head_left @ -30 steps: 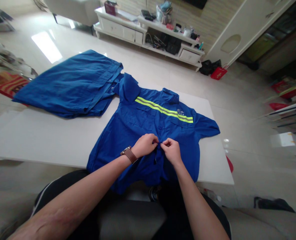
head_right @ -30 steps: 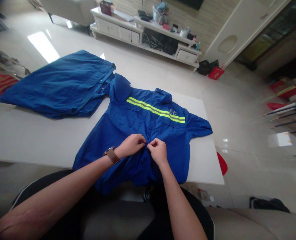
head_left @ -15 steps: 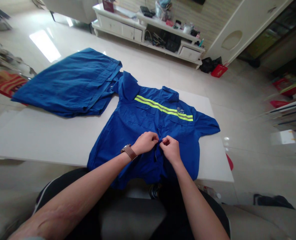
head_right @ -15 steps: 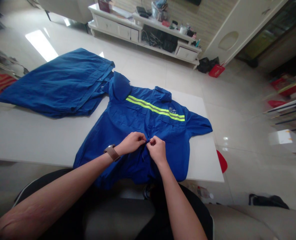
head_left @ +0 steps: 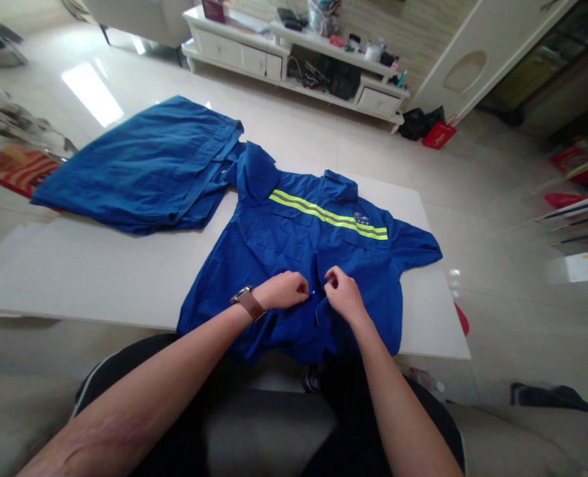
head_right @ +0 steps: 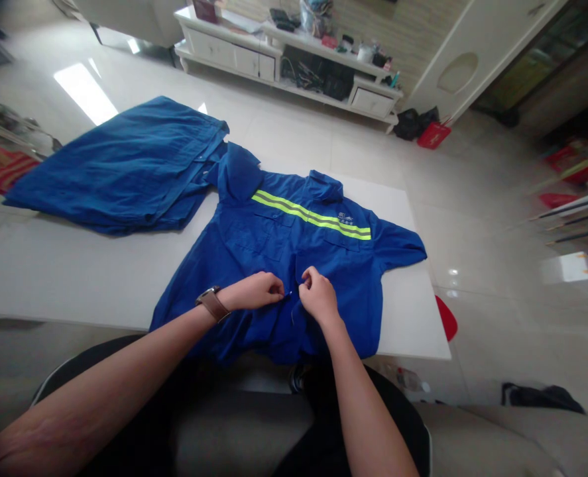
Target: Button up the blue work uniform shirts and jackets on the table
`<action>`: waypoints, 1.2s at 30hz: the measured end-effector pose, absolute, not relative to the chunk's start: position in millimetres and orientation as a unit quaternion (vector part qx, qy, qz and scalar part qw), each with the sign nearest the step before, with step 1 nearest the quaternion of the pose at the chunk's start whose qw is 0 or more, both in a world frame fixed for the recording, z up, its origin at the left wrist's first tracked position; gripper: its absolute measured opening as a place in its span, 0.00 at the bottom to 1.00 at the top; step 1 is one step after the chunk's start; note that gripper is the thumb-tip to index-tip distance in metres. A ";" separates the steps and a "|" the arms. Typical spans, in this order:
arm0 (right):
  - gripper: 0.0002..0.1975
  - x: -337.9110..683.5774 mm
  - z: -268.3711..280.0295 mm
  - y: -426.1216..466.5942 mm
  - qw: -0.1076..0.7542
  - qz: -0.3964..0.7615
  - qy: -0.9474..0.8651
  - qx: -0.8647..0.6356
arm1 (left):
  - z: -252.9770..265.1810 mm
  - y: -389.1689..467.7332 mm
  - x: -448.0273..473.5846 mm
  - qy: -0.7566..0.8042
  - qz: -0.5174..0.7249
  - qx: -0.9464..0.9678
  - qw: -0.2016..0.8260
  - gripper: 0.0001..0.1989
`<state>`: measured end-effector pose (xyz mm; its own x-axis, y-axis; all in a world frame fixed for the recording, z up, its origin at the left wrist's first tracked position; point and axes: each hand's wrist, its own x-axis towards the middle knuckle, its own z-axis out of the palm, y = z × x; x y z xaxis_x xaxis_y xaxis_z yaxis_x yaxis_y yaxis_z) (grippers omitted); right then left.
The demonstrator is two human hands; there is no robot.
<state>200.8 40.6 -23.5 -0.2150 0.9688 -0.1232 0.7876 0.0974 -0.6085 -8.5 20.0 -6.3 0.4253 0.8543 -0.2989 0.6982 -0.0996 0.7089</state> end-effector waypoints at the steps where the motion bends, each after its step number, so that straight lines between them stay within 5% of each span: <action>1: 0.09 199.5 -24.7 38.6 0.120 0.291 -0.733 -0.603 | -8.2 17.2 -9.6 0.532 0.080 0.745 0.393 0.09; 8: 0.14 199.7 -29.7 30.9 0.024 0.265 -0.798 -0.540 | -25.9 -5.9 -15.3 0.587 0.046 0.778 0.220 0.27; 13: 0.06 196.5 -29.1 25.7 -0.004 0.216 -0.793 -0.570 | -21.4 -12.9 -8.6 0.559 0.033 0.795 0.233 0.13; 16: 0.16 192.3 -31.4 23.5 0.046 0.174 -0.805 -0.566 | -11.1 -9.2 -6.3 0.549 0.009 0.804 0.229 0.10; 30: 0.21 190.4 -41.4 24.9 0.076 0.203 -0.800 -0.559 | 2.5 -22.3 15.9 0.590 -0.038 0.779 0.210 0.15; 36: 0.10 187.7 -38.0 20.9 0.027 0.162 -0.835 -0.526 | -1.8 -17.4 10.9 0.608 -0.010 0.767 0.206 0.17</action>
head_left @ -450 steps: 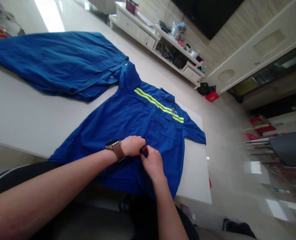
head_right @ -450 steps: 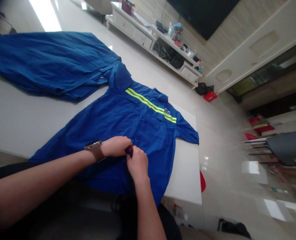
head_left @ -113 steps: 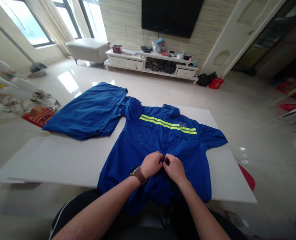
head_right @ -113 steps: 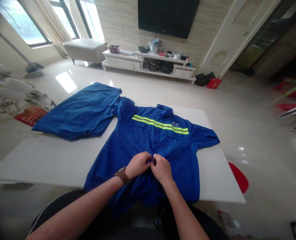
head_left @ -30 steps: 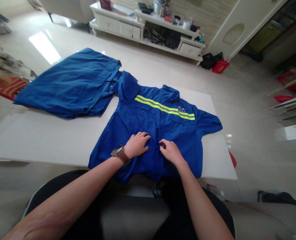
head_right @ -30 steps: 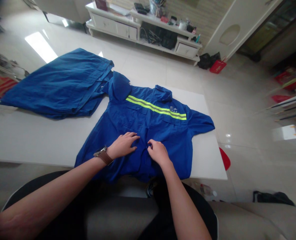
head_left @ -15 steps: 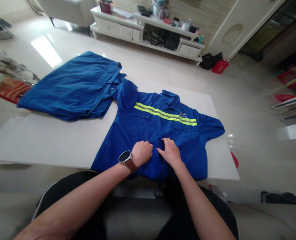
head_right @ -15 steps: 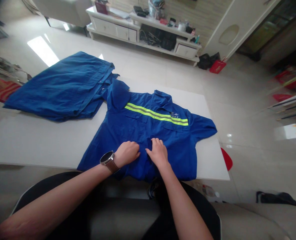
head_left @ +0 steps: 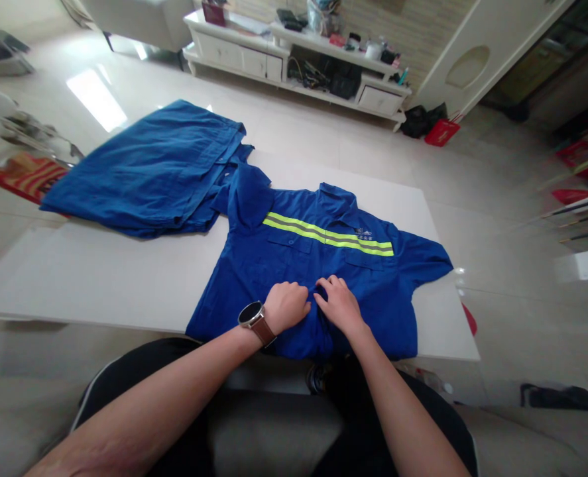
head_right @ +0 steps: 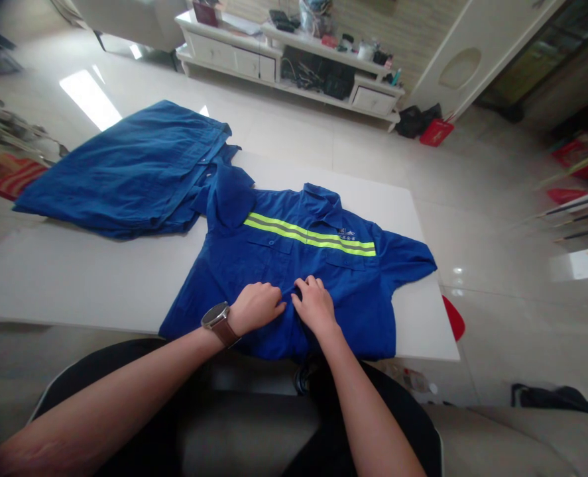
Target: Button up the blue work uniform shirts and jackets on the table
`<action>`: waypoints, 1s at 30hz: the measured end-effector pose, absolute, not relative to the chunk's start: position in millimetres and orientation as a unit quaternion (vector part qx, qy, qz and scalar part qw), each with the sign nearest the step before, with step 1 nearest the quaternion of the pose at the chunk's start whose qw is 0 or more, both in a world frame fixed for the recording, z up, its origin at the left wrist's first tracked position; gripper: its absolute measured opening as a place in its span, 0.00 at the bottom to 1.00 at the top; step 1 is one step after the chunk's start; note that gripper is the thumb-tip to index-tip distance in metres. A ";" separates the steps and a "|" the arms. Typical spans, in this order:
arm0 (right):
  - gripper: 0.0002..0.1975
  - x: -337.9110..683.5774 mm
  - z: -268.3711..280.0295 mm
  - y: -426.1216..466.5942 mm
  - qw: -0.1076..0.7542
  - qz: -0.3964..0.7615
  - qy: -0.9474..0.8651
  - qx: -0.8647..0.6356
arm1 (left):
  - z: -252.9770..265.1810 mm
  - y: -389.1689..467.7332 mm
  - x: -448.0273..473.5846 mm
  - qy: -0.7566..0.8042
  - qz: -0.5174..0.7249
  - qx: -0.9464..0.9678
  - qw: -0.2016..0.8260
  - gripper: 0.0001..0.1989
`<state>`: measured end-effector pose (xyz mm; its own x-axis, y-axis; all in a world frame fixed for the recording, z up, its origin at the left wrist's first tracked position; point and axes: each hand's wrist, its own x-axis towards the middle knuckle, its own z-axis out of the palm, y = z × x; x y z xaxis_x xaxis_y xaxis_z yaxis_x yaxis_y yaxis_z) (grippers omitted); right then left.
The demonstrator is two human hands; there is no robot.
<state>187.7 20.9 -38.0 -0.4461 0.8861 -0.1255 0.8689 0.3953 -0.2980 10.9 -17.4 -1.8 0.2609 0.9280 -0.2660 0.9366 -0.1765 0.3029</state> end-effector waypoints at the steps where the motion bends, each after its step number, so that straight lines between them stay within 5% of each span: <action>1: 0.08 187.8 -38.6 21.3 0.033 0.161 -0.834 -0.527 | -2.5 -16.3 9.9 0.611 -0.006 0.764 0.208 0.16; 11: 0.06 191.0 -34.5 30.9 0.196 0.269 -0.744 -0.579 | -10.1 -1.2 13.1 0.632 0.092 0.726 0.254 0.10; 16: 0.09 193.2 -34.0 34.2 0.275 0.378 -0.678 -0.567 | -10.3 6.8 17.6 0.634 0.157 0.709 0.267 0.15; 23: 0.08 195.6 -35.3 37.5 0.286 0.499 -0.623 -0.530 | -18.0 9.7 20.3 0.586 0.208 0.731 0.282 0.08; 30: 0.10 195.7 -32.5 38.4 0.287 0.449 -0.637 -0.557 | -16.2 11.2 18.5 0.576 0.185 0.747 0.277 0.13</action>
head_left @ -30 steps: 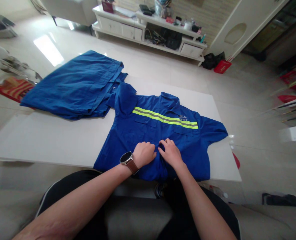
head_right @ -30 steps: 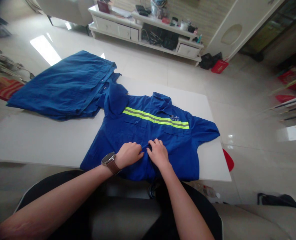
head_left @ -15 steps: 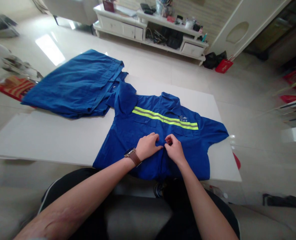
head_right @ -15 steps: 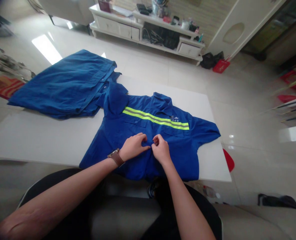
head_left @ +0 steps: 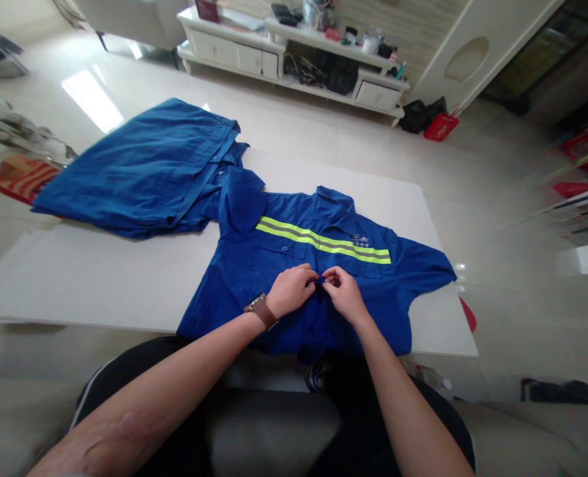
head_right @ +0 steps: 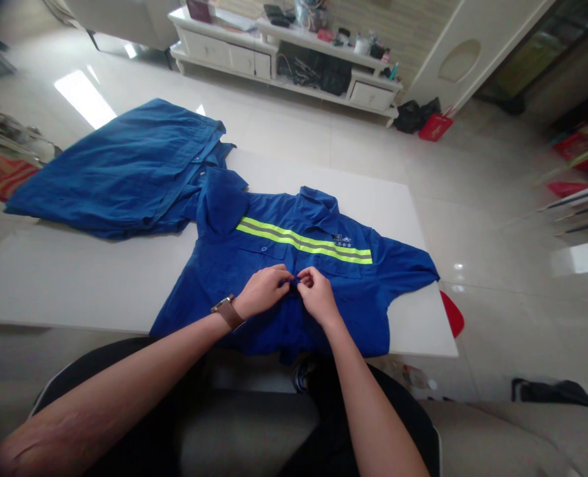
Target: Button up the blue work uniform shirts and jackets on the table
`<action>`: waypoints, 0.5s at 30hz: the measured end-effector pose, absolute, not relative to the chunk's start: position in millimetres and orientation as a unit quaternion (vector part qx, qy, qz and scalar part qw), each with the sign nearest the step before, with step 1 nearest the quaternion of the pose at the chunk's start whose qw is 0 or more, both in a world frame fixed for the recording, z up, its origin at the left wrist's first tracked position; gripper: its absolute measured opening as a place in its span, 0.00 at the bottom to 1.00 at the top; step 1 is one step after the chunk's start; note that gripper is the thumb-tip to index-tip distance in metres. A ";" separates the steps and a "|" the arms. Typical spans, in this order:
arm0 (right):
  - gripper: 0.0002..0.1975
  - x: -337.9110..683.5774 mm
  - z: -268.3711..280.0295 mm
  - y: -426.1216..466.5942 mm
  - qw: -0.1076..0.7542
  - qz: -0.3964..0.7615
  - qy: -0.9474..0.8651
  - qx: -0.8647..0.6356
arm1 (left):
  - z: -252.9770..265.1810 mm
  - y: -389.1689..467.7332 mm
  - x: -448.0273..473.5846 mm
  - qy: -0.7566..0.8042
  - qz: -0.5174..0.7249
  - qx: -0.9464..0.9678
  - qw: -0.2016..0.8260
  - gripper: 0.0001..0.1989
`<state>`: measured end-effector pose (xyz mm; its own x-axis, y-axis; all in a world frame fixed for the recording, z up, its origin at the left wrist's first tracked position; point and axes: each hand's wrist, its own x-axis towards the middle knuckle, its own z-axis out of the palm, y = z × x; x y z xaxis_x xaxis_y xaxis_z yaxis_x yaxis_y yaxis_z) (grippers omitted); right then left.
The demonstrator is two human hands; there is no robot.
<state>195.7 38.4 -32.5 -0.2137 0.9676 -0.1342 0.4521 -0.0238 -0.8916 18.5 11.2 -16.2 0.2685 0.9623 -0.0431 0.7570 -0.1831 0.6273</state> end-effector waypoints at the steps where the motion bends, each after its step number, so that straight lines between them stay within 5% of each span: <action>1: 0.10 196.1 -31.7 38.0 0.282 0.435 -0.644 -0.562 | -17.0 11.9 18.6 0.574 0.186 0.747 0.280 0.13; 15: 0.08 197.5 -31.4 35.3 0.215 0.334 -0.729 -0.558 | -29.1 13.4 19.1 0.554 0.215 0.753 0.284 0.13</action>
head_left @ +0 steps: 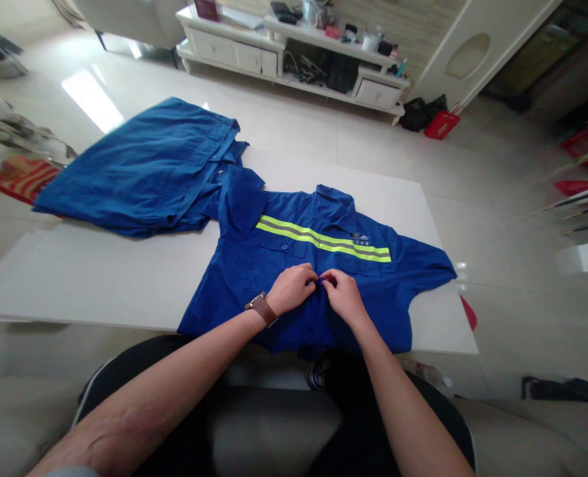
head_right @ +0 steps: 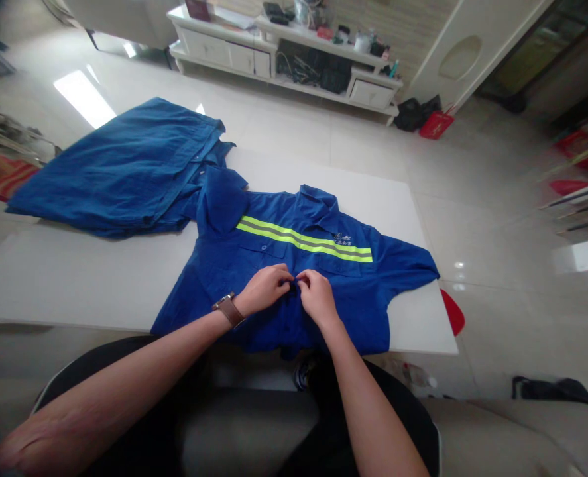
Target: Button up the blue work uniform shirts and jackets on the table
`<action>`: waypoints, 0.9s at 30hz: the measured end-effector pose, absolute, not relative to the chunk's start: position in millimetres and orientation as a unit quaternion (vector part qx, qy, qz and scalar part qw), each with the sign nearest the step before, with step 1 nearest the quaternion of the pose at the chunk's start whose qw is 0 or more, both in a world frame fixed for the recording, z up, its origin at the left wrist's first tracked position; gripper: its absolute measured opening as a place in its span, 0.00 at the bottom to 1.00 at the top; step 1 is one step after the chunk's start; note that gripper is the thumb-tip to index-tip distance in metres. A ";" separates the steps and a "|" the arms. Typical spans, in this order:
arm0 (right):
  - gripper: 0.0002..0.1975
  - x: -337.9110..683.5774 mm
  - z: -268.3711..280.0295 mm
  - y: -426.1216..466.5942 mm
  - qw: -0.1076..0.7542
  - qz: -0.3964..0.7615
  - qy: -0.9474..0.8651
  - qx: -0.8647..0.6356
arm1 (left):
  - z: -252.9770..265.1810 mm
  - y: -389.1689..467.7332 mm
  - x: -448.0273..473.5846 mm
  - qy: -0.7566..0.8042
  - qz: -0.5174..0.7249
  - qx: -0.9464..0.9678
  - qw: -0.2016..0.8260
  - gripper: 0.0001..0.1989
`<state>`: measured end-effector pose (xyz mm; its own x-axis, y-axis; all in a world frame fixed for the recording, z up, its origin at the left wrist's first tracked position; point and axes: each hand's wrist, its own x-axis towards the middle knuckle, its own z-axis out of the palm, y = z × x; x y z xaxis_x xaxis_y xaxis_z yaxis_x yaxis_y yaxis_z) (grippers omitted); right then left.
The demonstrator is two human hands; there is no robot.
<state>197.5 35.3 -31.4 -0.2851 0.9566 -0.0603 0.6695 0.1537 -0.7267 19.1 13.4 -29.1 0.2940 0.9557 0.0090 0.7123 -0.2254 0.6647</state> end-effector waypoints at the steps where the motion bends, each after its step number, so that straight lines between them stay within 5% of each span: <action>1: 0.09 198.0 -32.1 35.6 0.211 0.327 -0.735 -0.555 | -29.2 13.5 19.4 0.556 0.212 0.752 0.285 0.13; 11: 0.09 199.2 -39.1 39.0 0.211 0.306 -0.743 -0.557 | -25.6 12.7 21.4 0.576 0.191 0.739 0.293 0.12; 20: 0.06 201.4 -27.6 36.9 0.191 0.427 -0.688 -0.555 | -22.4 15.1 17.4 0.596 0.186 0.727 0.285 0.12; 27: 0.05 199.6 -29.3 35.1 0.203 0.320 -0.752 -0.539 | -22.3 15.9 18.9 0.585 0.195 0.733 0.286 0.13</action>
